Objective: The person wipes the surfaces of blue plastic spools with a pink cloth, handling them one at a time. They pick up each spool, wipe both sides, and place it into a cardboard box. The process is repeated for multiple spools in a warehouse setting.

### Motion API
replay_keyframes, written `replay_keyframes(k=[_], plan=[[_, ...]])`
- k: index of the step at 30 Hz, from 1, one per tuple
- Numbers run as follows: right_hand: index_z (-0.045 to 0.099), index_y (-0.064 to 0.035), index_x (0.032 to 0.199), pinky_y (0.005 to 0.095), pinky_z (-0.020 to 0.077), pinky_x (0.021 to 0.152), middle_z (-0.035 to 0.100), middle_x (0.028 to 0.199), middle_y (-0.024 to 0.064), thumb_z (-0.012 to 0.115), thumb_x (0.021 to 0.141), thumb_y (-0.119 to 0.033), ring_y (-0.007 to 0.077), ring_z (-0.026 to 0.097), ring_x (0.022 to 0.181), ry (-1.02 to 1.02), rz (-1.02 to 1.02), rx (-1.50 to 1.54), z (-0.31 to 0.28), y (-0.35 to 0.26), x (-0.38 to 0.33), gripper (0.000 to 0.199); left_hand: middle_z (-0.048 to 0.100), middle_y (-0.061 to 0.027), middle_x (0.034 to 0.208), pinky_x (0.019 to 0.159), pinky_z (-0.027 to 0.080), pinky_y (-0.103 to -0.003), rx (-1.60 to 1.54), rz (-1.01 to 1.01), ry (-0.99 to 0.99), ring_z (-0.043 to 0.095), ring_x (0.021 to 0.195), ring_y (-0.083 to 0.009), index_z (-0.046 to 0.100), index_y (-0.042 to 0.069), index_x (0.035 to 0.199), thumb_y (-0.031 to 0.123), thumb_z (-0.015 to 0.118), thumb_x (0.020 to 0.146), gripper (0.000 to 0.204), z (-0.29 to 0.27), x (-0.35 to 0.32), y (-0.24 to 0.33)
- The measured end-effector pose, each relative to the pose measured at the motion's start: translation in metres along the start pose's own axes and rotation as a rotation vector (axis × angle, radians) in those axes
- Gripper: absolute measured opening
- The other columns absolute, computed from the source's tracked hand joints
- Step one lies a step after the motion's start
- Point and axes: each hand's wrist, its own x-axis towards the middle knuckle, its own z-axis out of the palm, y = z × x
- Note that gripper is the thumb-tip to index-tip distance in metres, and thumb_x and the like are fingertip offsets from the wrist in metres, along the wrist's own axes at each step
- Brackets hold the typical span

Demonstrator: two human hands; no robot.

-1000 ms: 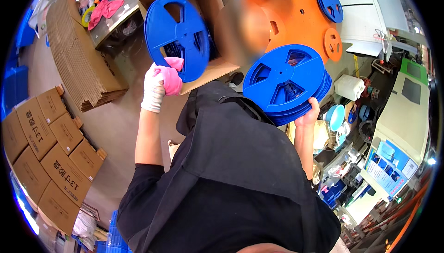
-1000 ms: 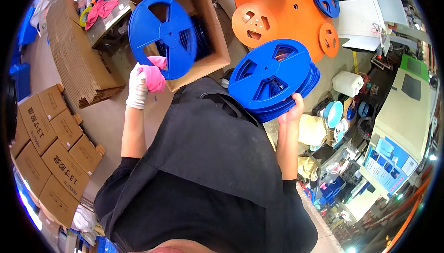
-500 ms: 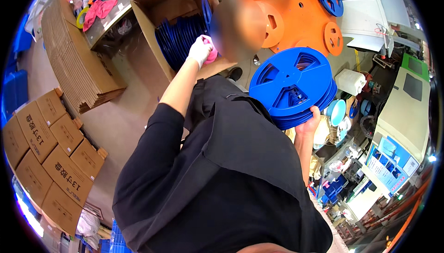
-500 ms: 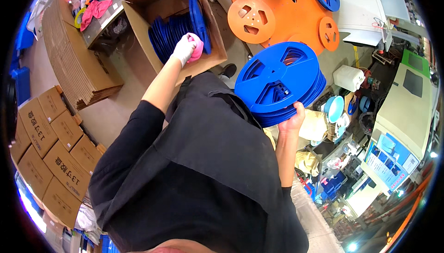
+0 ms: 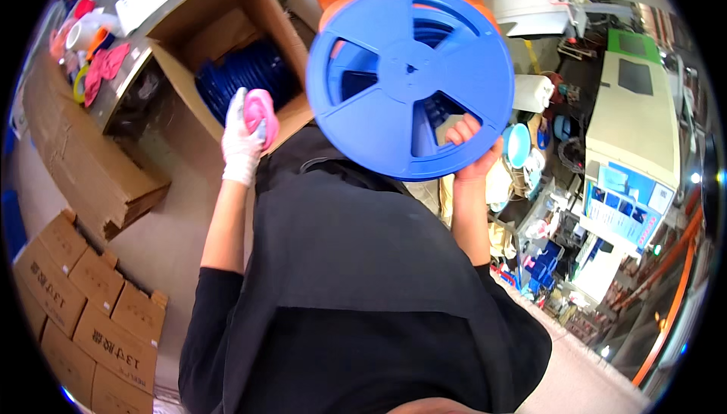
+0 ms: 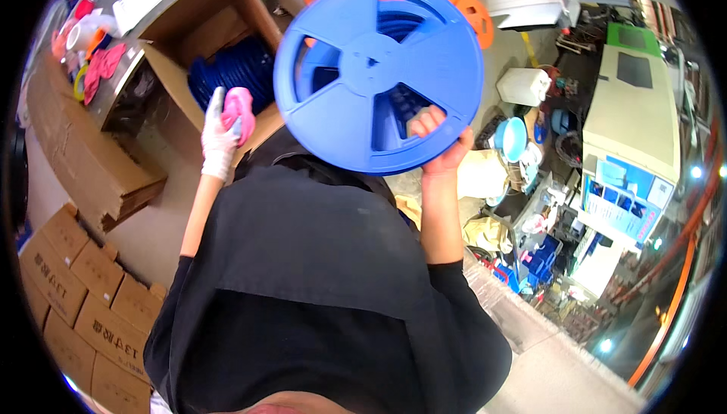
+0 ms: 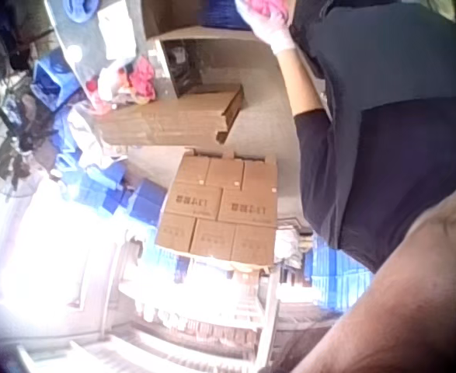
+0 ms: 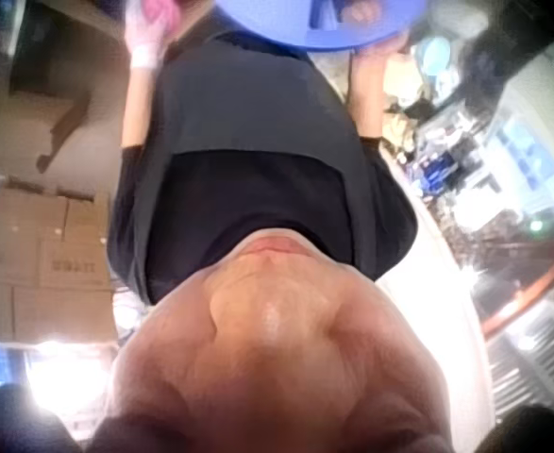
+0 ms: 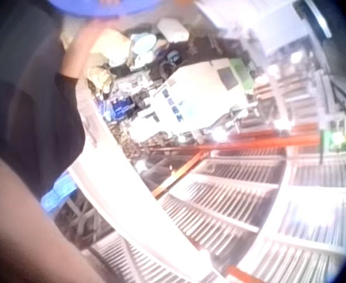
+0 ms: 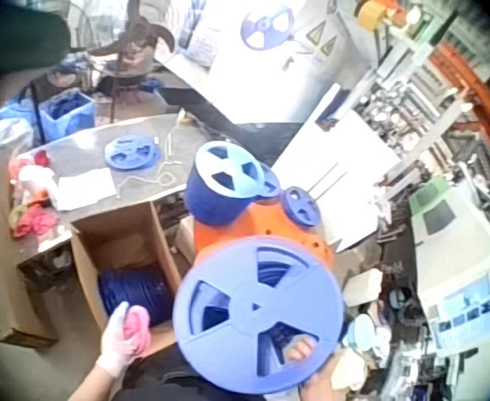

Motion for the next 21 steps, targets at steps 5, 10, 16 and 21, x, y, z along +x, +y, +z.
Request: replay_keyframes(k=[5, 10, 16, 21], plan=[[0.053, -0.0174, 0.082, 0.0271, 0.0273, 0.058, 0.036, 0.066, -0.0059, 0.061, 0.084, -0.035, 0.0089, 0.034, 0.057, -0.144, 0.056, 0.122, 0.004, 0.018, 0.011, 0.019, 0.035, -0.0155, 0.148, 0.075, 0.054, -0.037, 0.781, 0.611, -0.039, 0.062, 0.095, -0.0346, 0.049, 0.026, 0.134, 0.003, 0.070, 0.058, 0.082, -0.007, -0.011, 0.100], [0.054, -0.0167, 0.083, 0.0271, 0.0276, 0.058, 0.038, 0.066, -0.0051, 0.064, 0.083, -0.037, 0.0094, 0.034, 0.056, -0.217, 0.128, 0.103, 0.014, 0.029, 0.017, 0.023, 0.049, -0.0109, 0.138, 0.068, 0.049, -0.035, 0.920, 0.873, -0.090, 0.060, 0.077, -0.0248, 0.057, 0.026, 0.127, 0.003, 0.064, 0.062, 0.069, -0.005, -0.009, 0.142], [0.050, -0.0168, 0.075, 0.0271, 0.0283, 0.057, 0.036, 0.065, -0.0049, 0.067, 0.081, -0.035, 0.0093, 0.032, 0.054, -0.227, 0.134, 0.058, 0.018, 0.033, 0.023, 0.026, 0.057, -0.0025, 0.130, 0.070, 0.048, -0.033, 1.025, 0.917, -0.098, 0.060, 0.077, -0.0218, 0.061, 0.020, 0.121, 0.022, 0.067, 0.067, 0.054, -0.013, -0.010, 0.154], [0.050, -0.0166, 0.073, 0.0274, 0.0289, 0.056, 0.037, 0.065, -0.0047, 0.068, 0.080, -0.033, 0.0094, 0.033, 0.055, -0.196, 0.134, 0.023, 0.012, 0.030, 0.023, 0.025, 0.058, -0.0012, 0.128, 0.069, 0.047, -0.033, 0.965, 0.966, -0.082, 0.060, 0.077, -0.0220, 0.064, 0.018, 0.115, 0.024, 0.068, 0.068, 0.047, -0.017, -0.009, 0.160]])
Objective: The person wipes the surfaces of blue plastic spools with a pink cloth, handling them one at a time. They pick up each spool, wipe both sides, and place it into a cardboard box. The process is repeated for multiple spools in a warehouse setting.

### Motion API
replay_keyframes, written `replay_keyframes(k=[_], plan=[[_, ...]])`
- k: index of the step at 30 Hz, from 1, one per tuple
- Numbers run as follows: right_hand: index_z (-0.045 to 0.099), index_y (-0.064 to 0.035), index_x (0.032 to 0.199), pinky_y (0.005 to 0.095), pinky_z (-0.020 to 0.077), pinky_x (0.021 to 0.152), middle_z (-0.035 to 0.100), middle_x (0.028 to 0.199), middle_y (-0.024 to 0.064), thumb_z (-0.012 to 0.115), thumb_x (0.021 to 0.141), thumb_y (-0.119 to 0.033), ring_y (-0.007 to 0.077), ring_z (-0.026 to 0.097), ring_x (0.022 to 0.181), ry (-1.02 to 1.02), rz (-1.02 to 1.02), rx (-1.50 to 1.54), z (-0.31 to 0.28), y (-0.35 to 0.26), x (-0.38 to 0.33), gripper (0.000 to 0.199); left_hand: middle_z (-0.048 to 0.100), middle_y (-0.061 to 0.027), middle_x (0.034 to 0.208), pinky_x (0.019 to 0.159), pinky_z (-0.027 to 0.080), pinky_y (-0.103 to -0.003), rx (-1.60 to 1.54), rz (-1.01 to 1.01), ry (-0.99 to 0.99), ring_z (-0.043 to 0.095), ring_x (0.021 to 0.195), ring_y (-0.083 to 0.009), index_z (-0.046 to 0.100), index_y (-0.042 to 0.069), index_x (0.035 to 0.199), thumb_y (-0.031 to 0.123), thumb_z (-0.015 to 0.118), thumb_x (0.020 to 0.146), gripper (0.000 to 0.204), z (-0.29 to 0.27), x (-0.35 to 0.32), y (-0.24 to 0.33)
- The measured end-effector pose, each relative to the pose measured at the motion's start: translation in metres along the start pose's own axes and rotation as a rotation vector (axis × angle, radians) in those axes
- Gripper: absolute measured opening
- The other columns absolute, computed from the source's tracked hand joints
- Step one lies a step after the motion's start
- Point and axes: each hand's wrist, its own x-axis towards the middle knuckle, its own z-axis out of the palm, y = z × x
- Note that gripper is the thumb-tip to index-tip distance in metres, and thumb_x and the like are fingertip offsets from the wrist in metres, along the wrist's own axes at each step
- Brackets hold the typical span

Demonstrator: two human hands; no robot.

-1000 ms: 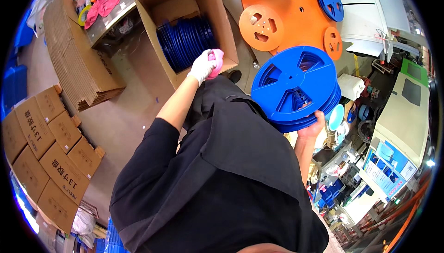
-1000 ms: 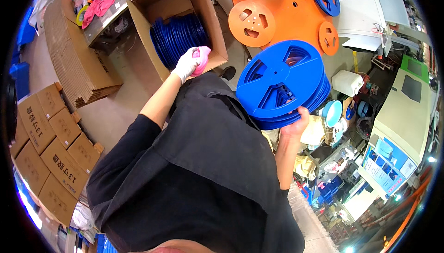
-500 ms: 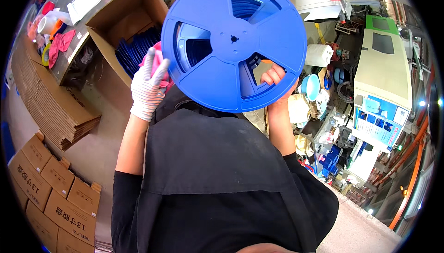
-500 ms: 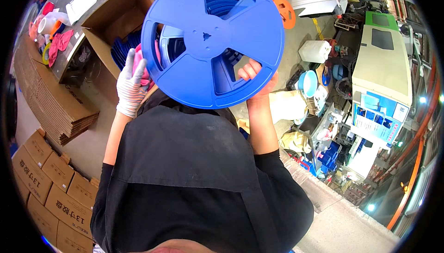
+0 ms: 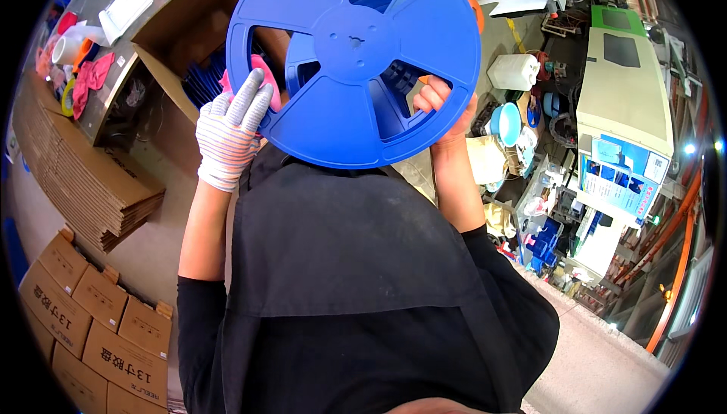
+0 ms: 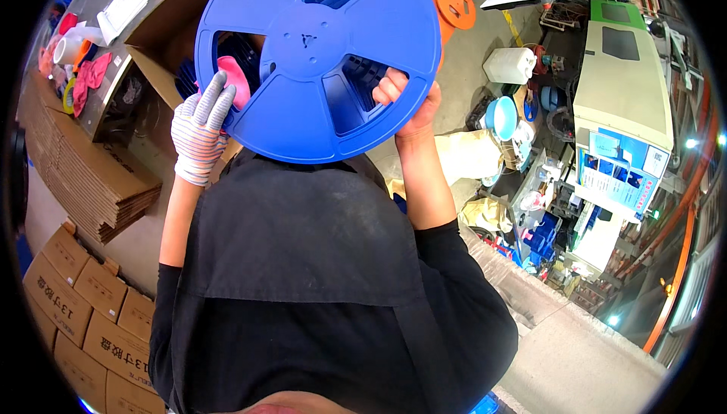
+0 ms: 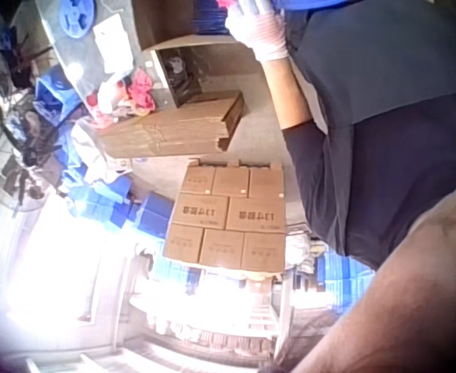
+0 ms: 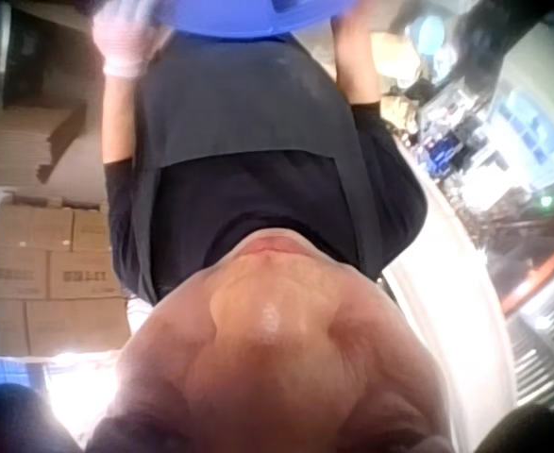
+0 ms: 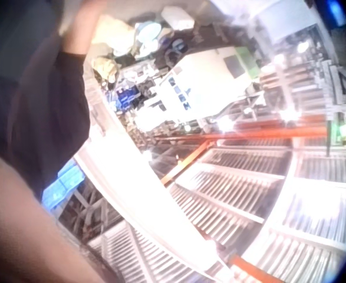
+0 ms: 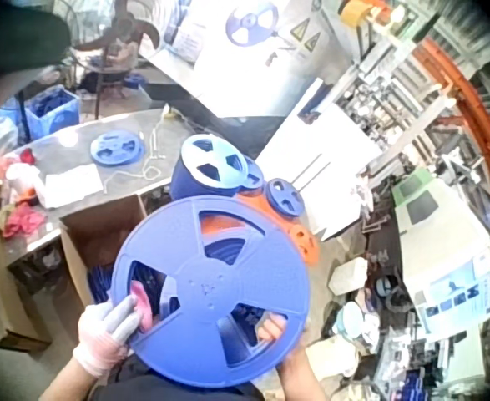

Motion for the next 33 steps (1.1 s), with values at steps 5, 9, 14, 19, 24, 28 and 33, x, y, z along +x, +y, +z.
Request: replay_keyframes(k=[5, 9, 14, 19, 24, 28, 33], plan=[[0.052, -0.0168, 0.080, 0.0270, 0.0288, 0.057, 0.038, 0.066, -0.0045, 0.069, 0.080, -0.034, 0.0096, 0.033, 0.056, 0.022, 0.003, 0.013, -0.002, -0.002, -0.002, 0.024, 0.061, -0.0004, 0.123, 0.071, 0.047, -0.033, -0.027, 0.023, -0.002, 0.059, 0.075, -0.0209, 0.065, 0.016, 0.107, 0.017, 0.066, 0.066, 0.042, -0.003, 0.004, 0.002], [0.054, -0.0169, 0.085, 0.0264, 0.0304, 0.060, 0.038, 0.070, -0.0043, 0.068, 0.082, -0.034, 0.0086, 0.035, 0.059, -0.004, 0.006, 0.022, -0.007, -0.004, 0.002, 0.022, 0.062, -0.0039, 0.122, 0.071, 0.048, -0.034, -0.091, 0.003, -0.011, 0.061, 0.078, -0.0231, 0.065, 0.013, 0.106, 0.011, 0.064, 0.064, 0.042, 0.003, -0.001, -0.001], [0.056, -0.0057, 0.109, 0.0259, 0.0379, 0.065, 0.056, 0.095, 0.0033, 0.060, 0.090, -0.038, 0.0107, 0.047, 0.070, 0.231, -0.011, -0.170, 0.007, -0.006, 0.015, 0.038, 0.061, -0.0081, 0.122, 0.073, 0.051, -0.035, -0.262, -0.086, -0.161, 0.062, 0.080, -0.0271, 0.060, 0.010, 0.114, 0.004, 0.064, 0.062, 0.053, 0.003, -0.005, -0.002], [0.042, 0.0040, 0.133, 0.0265, 0.0376, 0.055, 0.052, 0.073, 0.0032, 0.049, 0.095, -0.041, 0.0114, 0.044, 0.058, 0.151, 0.071, -0.144, 0.005, -0.011, 0.017, 0.060, 0.064, -0.0071, 0.107, 0.088, 0.047, -0.028, -1.394, -0.803, -0.228, 0.060, 0.096, -0.0164, 0.060, 0.001, 0.111, 0.006, 0.057, 0.087, 0.024, 0.003, -0.048, -0.006], [0.052, 0.0006, 0.120, 0.0269, 0.0319, 0.045, 0.040, 0.054, -0.0015, 0.052, 0.093, -0.041, 0.0098, 0.040, 0.041, 0.084, 0.024, -0.255, -0.014, -0.023, -0.030, 0.049, 0.060, -0.0118, 0.104, 0.089, 0.047, -0.032, -1.934, -1.191, -0.033, 0.058, 0.094, -0.0197, 0.054, 0.002, 0.109, 0.019, 0.069, 0.078, 0.039, 0.002, -0.085, -0.008], [0.050, -0.0017, 0.110, 0.0257, 0.0320, 0.045, 0.041, 0.051, -0.0020, 0.058, 0.090, -0.038, 0.0095, 0.042, 0.040, -0.040, 0.042, -0.248, -0.002, -0.026, -0.039, 0.042, 0.058, -0.0127, 0.106, 0.089, 0.047, -0.035, -1.971, -1.245, 0.087, 0.057, 0.096, -0.0219, 0.054, 0.002, 0.109, 0.032, 0.073, 0.076, 0.049, 0.005, -0.101, -0.012], [0.052, 0.0007, 0.108, 0.0267, 0.0306, 0.042, 0.040, 0.049, 0.0001, 0.065, 0.084, -0.034, 0.0112, 0.041, 0.037, -0.035, 0.054, -0.397, 0.017, -0.016, -0.038, 0.044, 0.056, -0.0097, 0.108, 0.094, 0.044, -0.038, -2.190, -1.246, 0.153, 0.055, 0.102, -0.0228, 0.051, 0.006, 0.113, 0.041, 0.074, 0.078, 0.054, 0.015, -0.119, -0.027]])
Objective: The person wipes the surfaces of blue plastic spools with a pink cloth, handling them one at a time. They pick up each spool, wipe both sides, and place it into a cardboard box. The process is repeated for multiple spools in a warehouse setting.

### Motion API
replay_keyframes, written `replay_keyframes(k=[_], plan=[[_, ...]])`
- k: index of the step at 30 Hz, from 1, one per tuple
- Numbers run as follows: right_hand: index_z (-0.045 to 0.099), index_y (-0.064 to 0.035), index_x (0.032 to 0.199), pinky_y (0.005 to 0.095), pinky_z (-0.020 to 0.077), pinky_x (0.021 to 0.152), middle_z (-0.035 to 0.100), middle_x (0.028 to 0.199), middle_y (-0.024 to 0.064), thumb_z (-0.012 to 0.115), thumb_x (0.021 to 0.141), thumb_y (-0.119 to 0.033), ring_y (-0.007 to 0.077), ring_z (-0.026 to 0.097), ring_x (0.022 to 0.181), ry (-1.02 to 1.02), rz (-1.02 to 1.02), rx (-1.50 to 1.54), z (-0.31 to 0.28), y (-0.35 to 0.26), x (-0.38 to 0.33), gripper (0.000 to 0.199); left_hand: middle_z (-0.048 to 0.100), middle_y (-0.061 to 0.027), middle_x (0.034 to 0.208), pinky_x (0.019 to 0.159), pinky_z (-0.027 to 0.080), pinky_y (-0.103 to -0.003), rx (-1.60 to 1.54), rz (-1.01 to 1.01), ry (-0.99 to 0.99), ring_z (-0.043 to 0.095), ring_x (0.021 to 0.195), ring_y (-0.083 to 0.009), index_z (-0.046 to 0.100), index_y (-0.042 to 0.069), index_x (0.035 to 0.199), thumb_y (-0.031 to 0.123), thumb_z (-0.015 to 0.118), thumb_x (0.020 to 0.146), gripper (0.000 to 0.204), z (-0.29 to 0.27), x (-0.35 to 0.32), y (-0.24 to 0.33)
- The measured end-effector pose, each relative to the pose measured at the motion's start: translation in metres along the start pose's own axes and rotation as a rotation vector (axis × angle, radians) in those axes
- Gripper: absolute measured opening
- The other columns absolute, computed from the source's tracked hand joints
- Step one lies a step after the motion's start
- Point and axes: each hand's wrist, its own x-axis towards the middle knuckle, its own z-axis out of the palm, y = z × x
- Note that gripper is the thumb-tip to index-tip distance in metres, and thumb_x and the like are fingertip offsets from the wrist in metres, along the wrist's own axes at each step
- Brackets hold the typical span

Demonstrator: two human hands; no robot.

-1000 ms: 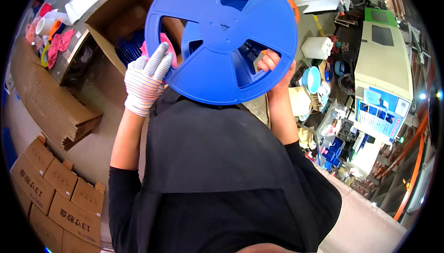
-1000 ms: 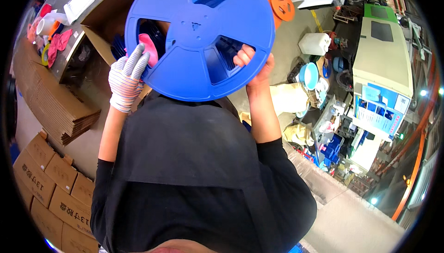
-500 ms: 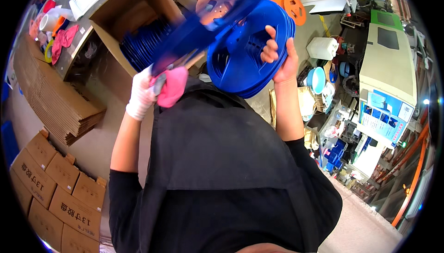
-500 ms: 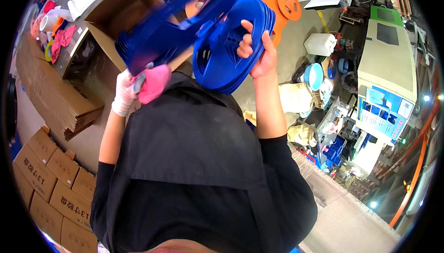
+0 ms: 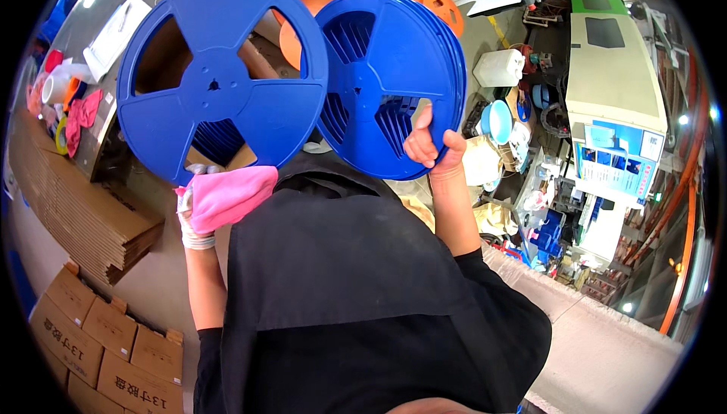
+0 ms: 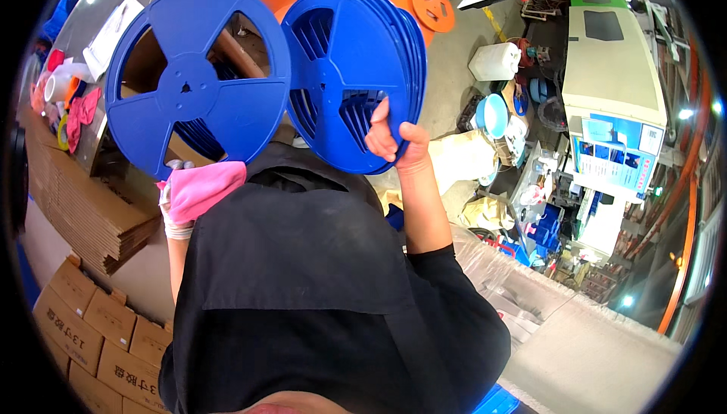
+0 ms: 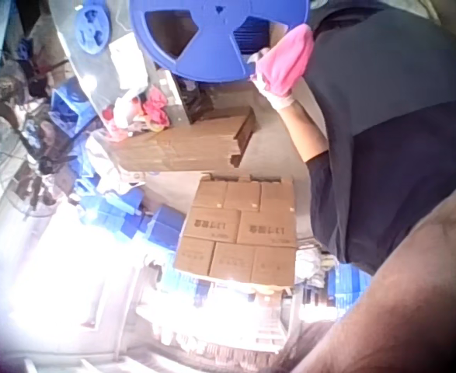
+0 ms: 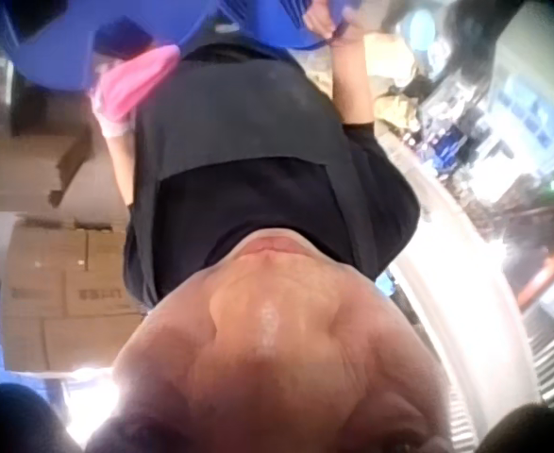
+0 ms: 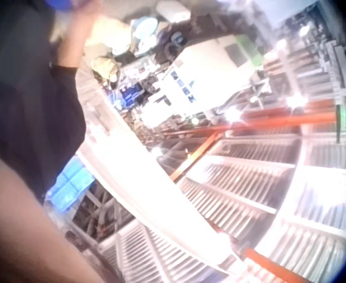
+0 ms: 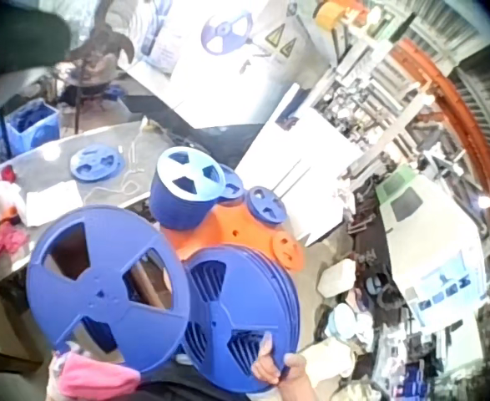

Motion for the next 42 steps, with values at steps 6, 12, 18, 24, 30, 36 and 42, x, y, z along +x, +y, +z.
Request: replay_keyframes(k=[6, 12, 18, 24, 30, 36, 42], plan=[[0.054, 0.0046, 0.103, 0.0266, 0.0357, 0.042, 0.047, 0.053, 0.0049, 0.071, 0.077, -0.027, 0.0137, 0.044, 0.039, 0.088, 0.023, -0.151, 0.014, 0.004, -0.002, 0.044, 0.056, -0.0105, 0.106, 0.096, 0.043, -0.041, -0.132, 0.083, -0.054, 0.054, 0.105, -0.0244, 0.050, 0.007, 0.111, 0.035, 0.067, 0.087, 0.040, -0.012, 0.002, -0.003], [0.059, 0.0031, 0.099, 0.0244, 0.0422, 0.047, 0.055, 0.065, 0.0043, 0.073, 0.070, -0.015, 0.0123, 0.052, 0.050, 0.338, 0.185, -0.406, 0.042, 0.008, 0.000, 0.037, 0.055, -0.0102, 0.110, 0.098, 0.041, -0.042, -0.225, 0.113, -0.064, 0.054, 0.107, -0.0247, 0.048, 0.008, 0.114, 0.041, 0.063, 0.088, 0.044, -0.028, -0.002, -0.013], [0.060, 0.0020, 0.106, 0.0229, 0.0416, 0.050, 0.057, 0.070, 0.0016, 0.077, 0.072, -0.012, 0.0093, 0.054, 0.054, 0.426, 0.252, -0.761, 0.052, 0.028, 0.004, 0.040, 0.055, -0.0109, 0.112, 0.100, 0.040, -0.042, -0.250, 0.109, -0.224, 0.053, 0.111, -0.0254, 0.047, 0.007, 0.115, 0.041, 0.061, 0.089, 0.045, -0.032, -0.001, -0.013], [0.062, 0.0003, 0.102, 0.0282, 0.0489, 0.068, 0.065, 0.078, 0.0070, 0.081, 0.071, -0.023, 0.0150, 0.062, 0.071, 0.368, 0.061, -1.218, 0.049, 0.043, 0.008, 0.043, 0.055, -0.0117, 0.112, 0.100, 0.040, -0.043, -0.197, 0.126, -0.041, 0.054, 0.110, -0.0265, 0.050, 0.007, 0.114, 0.039, 0.056, 0.092, 0.039, -0.020, -0.010, -0.013], [0.063, -0.0009, 0.096, 0.0338, 0.0502, 0.067, 0.064, 0.076, 0.0169, 0.080, 0.070, -0.031, 0.0317, 0.065, 0.071, 0.379, 0.127, -1.396, 0.057, 0.044, 0.011, 0.043, 0.055, -0.0119, 0.111, 0.097, 0.042, -0.042, -0.200, 0.149, -0.004, 0.054, 0.106, -0.0265, 0.050, 0.007, 0.113, 0.039, 0.057, 0.092, 0.038, -0.019, -0.010, -0.011], [0.063, -0.0015, 0.096, 0.0359, 0.0506, 0.068, 0.065, 0.077, 0.0178, 0.079, 0.070, -0.034, 0.0334, 0.066, 0.074, 0.415, 0.115, -1.442, 0.055, 0.047, 0.012, 0.045, 0.056, -0.0107, 0.109, 0.096, 0.042, -0.042, -0.176, 0.143, -0.101, 0.055, 0.104, -0.0264, 0.050, 0.008, 0.113, 0.039, 0.061, 0.089, 0.040, -0.013, -0.010, -0.008], [0.062, 0.0013, 0.097, 0.0353, 0.0507, 0.069, 0.065, 0.081, 0.0192, 0.079, 0.070, -0.034, 0.0333, 0.066, 0.075, 0.467, 0.081, -1.457, 0.035, 0.053, 0.010, 0.047, 0.057, -0.0116, 0.106, 0.090, 0.046, -0.040, -0.213, 0.094, -0.138, 0.057, 0.100, -0.0258, 0.052, 0.007, 0.110, 0.024, 0.067, 0.084, 0.034, -0.003, -0.004, -0.004]])
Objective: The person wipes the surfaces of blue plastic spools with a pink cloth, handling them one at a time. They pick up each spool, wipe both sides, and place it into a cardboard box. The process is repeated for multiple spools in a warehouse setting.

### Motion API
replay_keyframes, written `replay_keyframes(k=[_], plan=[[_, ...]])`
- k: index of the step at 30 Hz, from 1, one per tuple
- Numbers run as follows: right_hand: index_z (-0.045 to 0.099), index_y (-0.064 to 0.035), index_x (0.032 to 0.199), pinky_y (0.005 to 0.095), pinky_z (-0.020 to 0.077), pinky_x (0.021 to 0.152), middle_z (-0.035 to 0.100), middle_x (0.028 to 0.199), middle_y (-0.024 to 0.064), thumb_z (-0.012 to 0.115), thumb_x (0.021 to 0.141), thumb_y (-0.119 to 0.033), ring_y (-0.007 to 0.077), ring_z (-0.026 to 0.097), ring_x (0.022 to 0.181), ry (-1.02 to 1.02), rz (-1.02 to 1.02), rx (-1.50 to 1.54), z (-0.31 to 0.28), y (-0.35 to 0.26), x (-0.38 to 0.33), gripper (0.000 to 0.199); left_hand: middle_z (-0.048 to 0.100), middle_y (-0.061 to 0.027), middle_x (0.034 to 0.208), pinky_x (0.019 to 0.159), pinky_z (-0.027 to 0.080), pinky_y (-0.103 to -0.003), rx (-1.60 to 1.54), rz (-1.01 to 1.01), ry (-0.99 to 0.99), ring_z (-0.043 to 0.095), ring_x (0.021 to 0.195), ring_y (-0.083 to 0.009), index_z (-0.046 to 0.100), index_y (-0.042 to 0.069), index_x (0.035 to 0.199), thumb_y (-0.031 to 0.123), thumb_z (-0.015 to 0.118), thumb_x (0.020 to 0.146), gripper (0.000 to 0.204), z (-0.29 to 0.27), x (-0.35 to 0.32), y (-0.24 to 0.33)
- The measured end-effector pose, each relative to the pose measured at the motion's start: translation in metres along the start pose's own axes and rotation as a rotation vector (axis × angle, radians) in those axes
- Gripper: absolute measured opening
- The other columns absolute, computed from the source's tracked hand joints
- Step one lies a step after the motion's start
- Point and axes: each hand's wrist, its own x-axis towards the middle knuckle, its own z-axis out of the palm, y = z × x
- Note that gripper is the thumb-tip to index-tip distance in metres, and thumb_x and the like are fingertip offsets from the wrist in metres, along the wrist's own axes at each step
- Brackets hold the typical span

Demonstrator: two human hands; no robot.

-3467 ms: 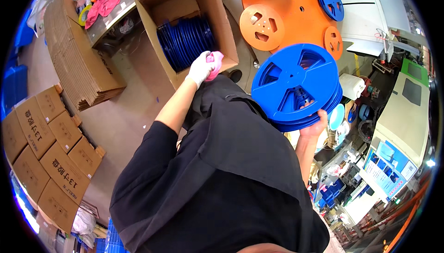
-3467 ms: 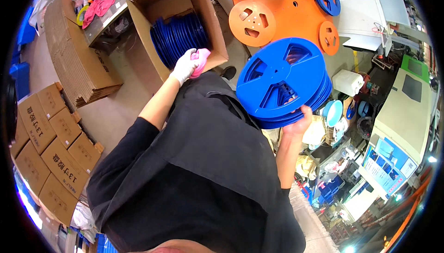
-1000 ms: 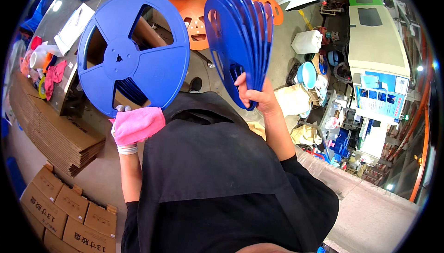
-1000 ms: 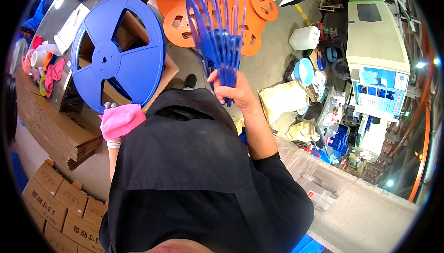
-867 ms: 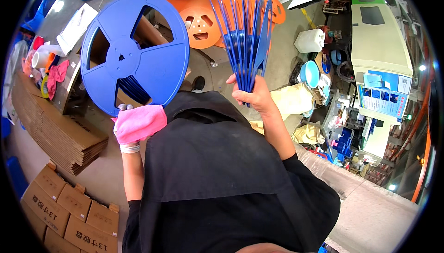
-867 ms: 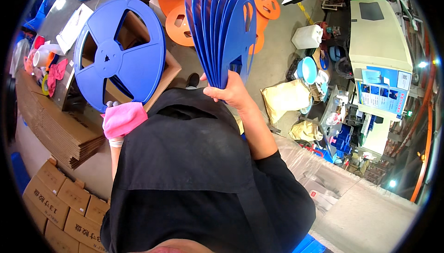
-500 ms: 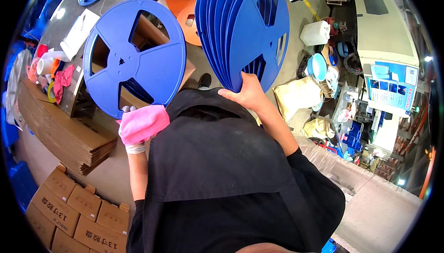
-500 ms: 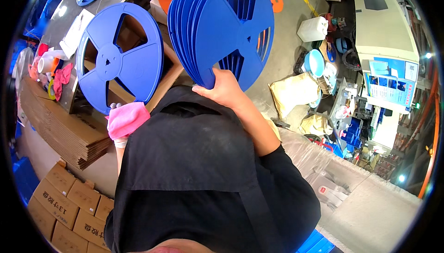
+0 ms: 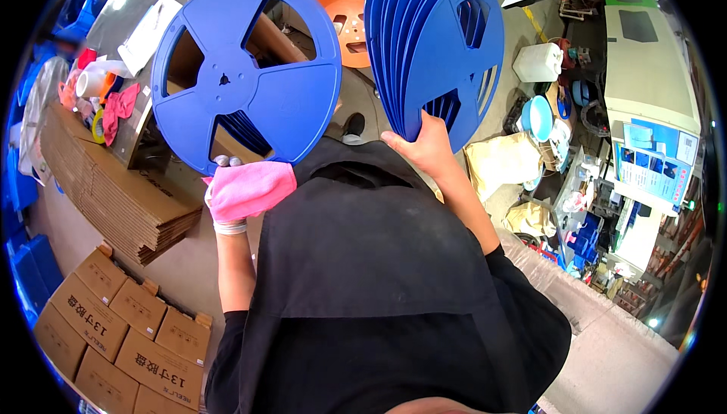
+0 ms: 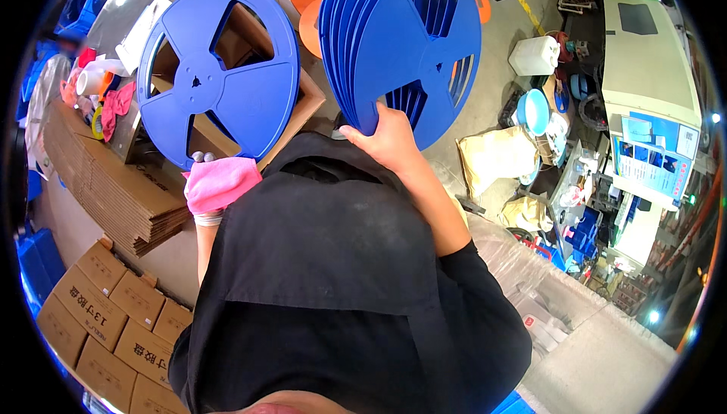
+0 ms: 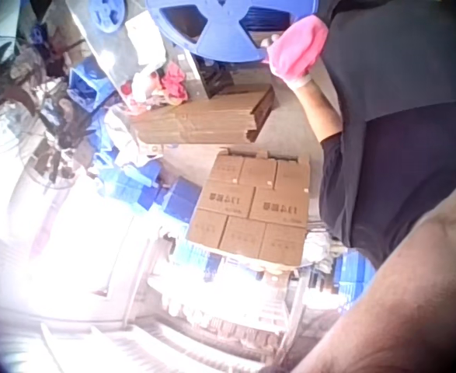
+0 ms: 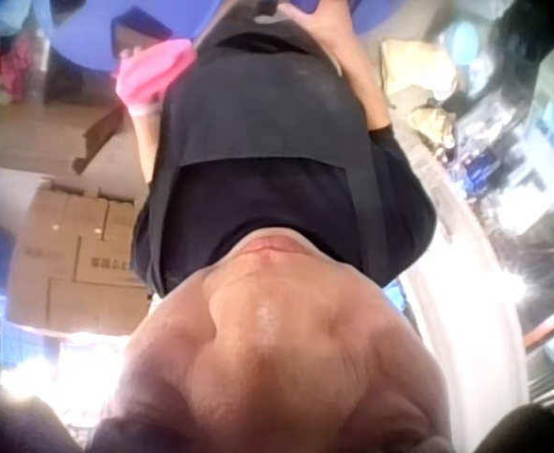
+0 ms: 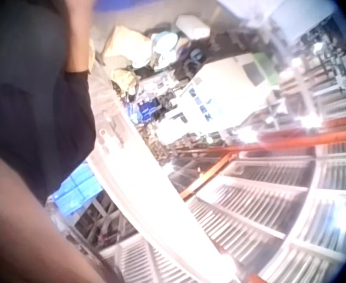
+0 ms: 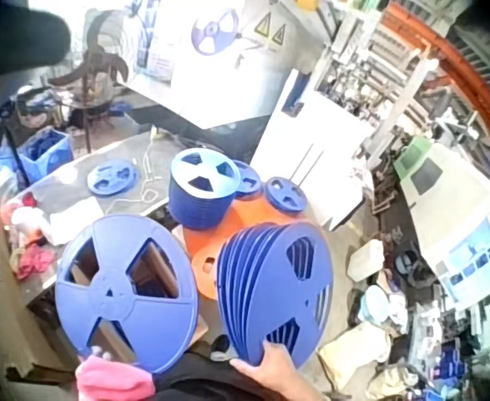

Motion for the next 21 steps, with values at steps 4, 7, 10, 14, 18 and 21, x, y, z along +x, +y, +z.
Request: replay_keyframes(k=[4, 7, 10, 14, 18, 21], plan=[[0.062, -0.0016, 0.105, 0.0243, 0.0465, 0.057, 0.063, 0.076, 0.0033, 0.077, 0.076, -0.024, 0.0107, 0.057, 0.062, -0.022, 0.159, 0.231, 0.000, 0.001, 0.004, 0.040, 0.057, -0.0121, 0.104, 0.089, 0.047, -0.040, 0.084, 0.051, 0.286, 0.057, 0.100, -0.0256, 0.052, 0.006, 0.110, 0.023, 0.070, 0.080, 0.039, -0.014, -0.008, 0.000], [0.057, -0.0006, 0.103, 0.0218, 0.0415, 0.050, 0.054, 0.067, 0.0006, 0.069, 0.081, -0.015, 0.0082, 0.050, 0.053, 0.037, 0.277, 0.679, -0.005, -0.005, 0.005, 0.028, 0.058, -0.0104, 0.102, 0.089, 0.047, -0.040, 0.094, -0.017, 0.101, 0.055, 0.100, -0.0257, 0.053, 0.004, 0.111, 0.028, 0.073, 0.077, 0.046, -0.001, 0.001, 0.001], [0.057, -0.0023, 0.100, 0.0235, 0.0403, 0.047, 0.054, 0.066, 0.0037, 0.065, 0.084, -0.015, 0.0109, 0.050, 0.051, 0.096, 0.281, 0.825, -0.005, 0.002, 0.010, 0.022, 0.057, -0.0115, 0.102, 0.090, 0.048, -0.040, 0.044, -0.017, -0.129, 0.054, 0.102, -0.0266, 0.053, 0.003, 0.112, 0.027, 0.074, 0.076, 0.048, 0.026, 0.011, -0.003], [0.056, -0.0039, 0.100, 0.0251, 0.0362, 0.047, 0.047, 0.062, 0.0007, 0.055, 0.094, -0.028, 0.0104, 0.043, 0.050, 0.165, 0.388, 1.161, -0.009, 0.017, 0.019, 0.025, 0.056, -0.0120, 0.106, 0.092, 0.047, -0.040, 0.045, -0.048, -0.141, 0.053, 0.106, -0.0257, 0.052, 0.004, 0.113, 0.031, 0.075, 0.077, 0.051, 0.041, 0.010, -0.004], [0.058, -0.0041, 0.097, 0.0257, 0.0365, 0.048, 0.045, 0.061, -0.0005, 0.052, 0.096, -0.030, 0.0099, 0.042, 0.051, 0.182, 0.411, 1.304, -0.016, 0.040, 0.022, 0.026, 0.056, -0.0084, 0.106, 0.093, 0.046, -0.040, -0.001, -0.021, -0.175, 0.052, 0.105, -0.0251, 0.053, 0.002, 0.112, 0.045, 0.073, 0.077, 0.058, 0.043, 0.018, -0.006], [0.057, -0.0048, 0.096, 0.0254, 0.0370, 0.048, 0.045, 0.061, -0.0005, 0.052, 0.095, -0.030, 0.0100, 0.043, 0.051, 0.228, 0.420, 1.310, -0.018, 0.045, 0.022, 0.026, 0.058, -0.0061, 0.103, 0.092, 0.047, -0.039, -0.033, -0.033, -0.018, 0.053, 0.102, -0.0245, 0.056, 0.003, 0.107, 0.025, 0.076, 0.076, 0.043, 0.052, 0.021, -0.006]])
